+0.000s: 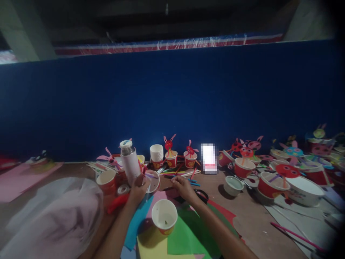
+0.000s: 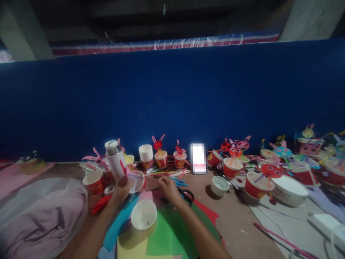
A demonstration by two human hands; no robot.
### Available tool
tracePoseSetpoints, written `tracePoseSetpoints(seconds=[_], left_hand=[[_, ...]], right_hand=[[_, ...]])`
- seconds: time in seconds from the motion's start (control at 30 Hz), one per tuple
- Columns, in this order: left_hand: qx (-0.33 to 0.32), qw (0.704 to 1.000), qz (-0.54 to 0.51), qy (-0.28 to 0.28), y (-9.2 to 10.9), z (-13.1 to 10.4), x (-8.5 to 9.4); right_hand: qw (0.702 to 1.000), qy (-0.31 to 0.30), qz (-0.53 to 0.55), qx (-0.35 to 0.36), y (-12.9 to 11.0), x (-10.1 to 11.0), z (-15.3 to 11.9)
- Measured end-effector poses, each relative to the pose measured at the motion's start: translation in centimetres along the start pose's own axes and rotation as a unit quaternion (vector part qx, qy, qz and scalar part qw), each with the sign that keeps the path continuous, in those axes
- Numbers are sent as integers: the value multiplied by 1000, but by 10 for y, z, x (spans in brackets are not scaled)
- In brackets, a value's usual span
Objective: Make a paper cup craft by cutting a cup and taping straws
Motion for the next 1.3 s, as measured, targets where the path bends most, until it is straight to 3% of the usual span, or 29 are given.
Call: tracePoseSetpoints(seconds=[0.1, 0.47, 0.67, 0.87, 1.13, 1.3], left_hand=[[9, 999, 7, -35, 4, 11, -11], [81, 986, 146, -14, -4, 39, -34], [42, 990, 131, -35, 9, 31, -44], [13, 989, 123, -80, 7, 22, -52], [-32, 976, 165, -135, 19, 14, -56], [-41, 965, 224, -130, 29, 9, -56]], right_hand=[[1000, 0, -11, 1, 0, 0, -1], [1000, -7, 1, -14, 5, 6, 4], [998, -34, 43, -28, 7, -2, 4], [994, -38, 87, -57, 4, -8, -1], [992, -15, 109, -57, -6, 4, -1], [989, -23, 126, -73, -3, 5, -1]])
Point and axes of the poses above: each hand's wrist, its own z-axis towards the middle knuckle, its own x-axis out of the back of the hand, y = z × x, the point moved 9 cm from there along z, towards the middle knuckle, and after that the axes turned 8 degrees about -x, right-handed, at the moved point
